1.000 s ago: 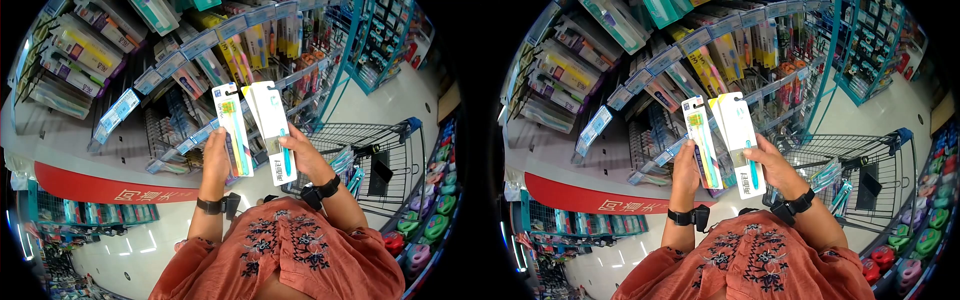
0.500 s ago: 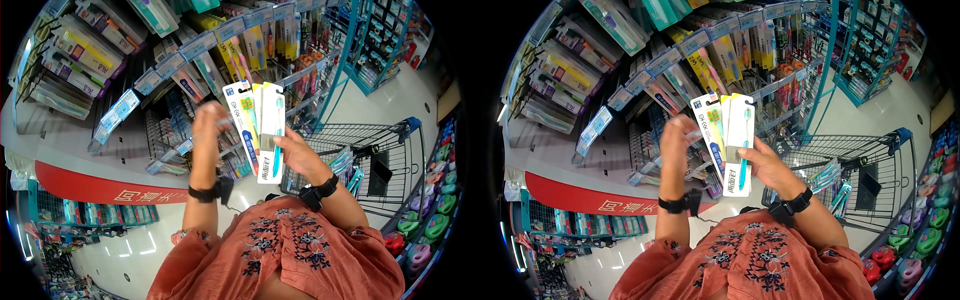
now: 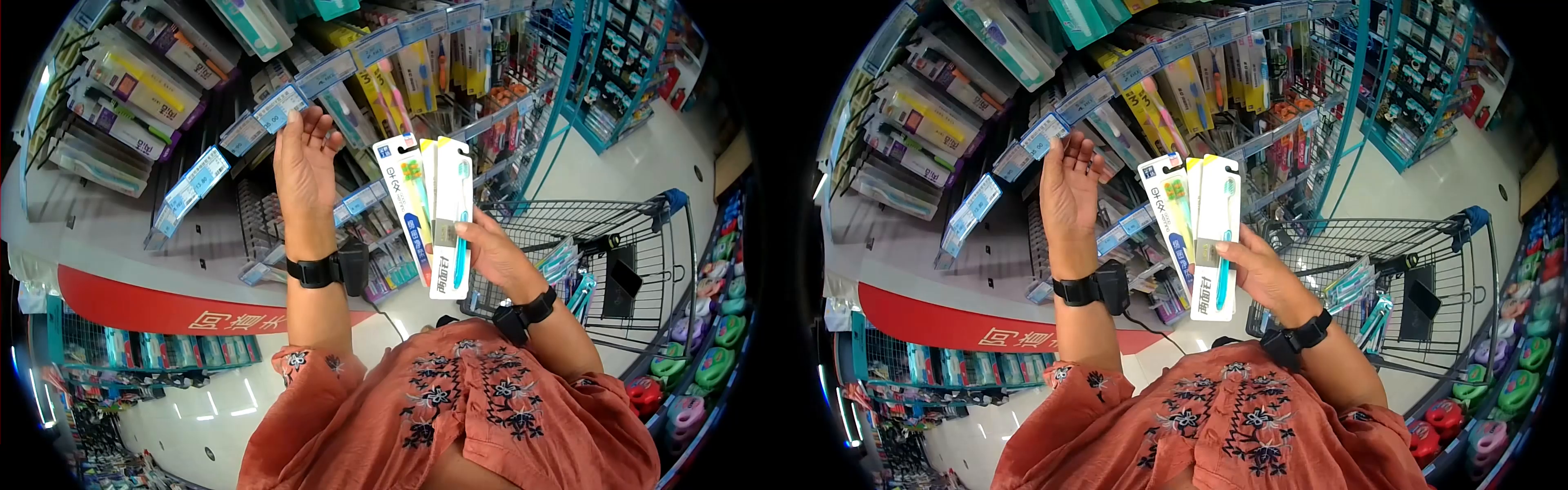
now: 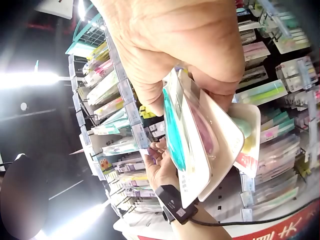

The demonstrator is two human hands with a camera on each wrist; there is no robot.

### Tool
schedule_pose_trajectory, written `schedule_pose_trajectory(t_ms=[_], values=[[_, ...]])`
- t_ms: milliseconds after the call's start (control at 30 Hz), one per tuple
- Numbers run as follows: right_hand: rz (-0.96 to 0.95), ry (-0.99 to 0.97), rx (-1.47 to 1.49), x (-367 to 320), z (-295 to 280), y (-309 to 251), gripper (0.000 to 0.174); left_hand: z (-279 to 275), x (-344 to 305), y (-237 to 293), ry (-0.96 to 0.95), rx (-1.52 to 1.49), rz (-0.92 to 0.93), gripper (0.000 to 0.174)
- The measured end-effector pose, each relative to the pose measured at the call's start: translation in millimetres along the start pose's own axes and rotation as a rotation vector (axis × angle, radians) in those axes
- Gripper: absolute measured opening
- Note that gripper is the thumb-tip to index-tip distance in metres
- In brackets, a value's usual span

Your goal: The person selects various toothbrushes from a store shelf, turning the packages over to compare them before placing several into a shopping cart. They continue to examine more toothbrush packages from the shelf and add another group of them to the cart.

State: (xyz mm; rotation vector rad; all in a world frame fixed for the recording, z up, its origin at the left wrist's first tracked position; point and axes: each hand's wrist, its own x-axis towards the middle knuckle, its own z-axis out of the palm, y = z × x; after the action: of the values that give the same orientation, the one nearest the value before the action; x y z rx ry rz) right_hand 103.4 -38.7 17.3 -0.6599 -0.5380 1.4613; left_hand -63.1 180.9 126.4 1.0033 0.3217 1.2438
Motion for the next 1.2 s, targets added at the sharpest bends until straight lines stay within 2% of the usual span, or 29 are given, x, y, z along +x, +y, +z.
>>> schedule_pose_trajectory(t_ms=[200, 900, 1000, 1033, 1133, 1167, 1200], values=[[0.015, -0.015, 0.019, 1.6, -2.0, 2.2, 0.068, 9.7, -5.1, 5.7, 0.008, 0.009, 0.021, 0.031], [0.006, -0.016, 0.038, 3.0, 0.4, 3.5, 0.067, 5.0, -8.1, 6.4, -0.011, 0.018, -0.008, 0.030], [0.012, -0.019, 0.051, 2.1, -0.3, 2.3, 0.067, -4.7, -7.9, 4.8, 0.024, 0.122, -0.028, 0.028], [0.020, 0.000, 0.046, 0.6, 1.1, 0.9, 0.065, -14.4, -5.7, 1.5, 0.089, 0.201, -0.005, 0.030], [-0.001, 0.026, 0.029, -0.2, -1.2, 1.4, 0.063, -49.4, 10.0, 0.5, 0.250, 0.599, 0.114, 0.036], [0.001, 0.009, 0.024, -2.0, 0.3, -1.4, 0.061, -61.0, 19.3, 3.3, 0.283, 0.700, 0.109, 0.046], [-0.003, 0.007, 0.016, -2.2, 0.5, -1.6, 0.061, -62.4, 26.3, 5.8, 0.224, 0.700, 0.154, 0.047]])
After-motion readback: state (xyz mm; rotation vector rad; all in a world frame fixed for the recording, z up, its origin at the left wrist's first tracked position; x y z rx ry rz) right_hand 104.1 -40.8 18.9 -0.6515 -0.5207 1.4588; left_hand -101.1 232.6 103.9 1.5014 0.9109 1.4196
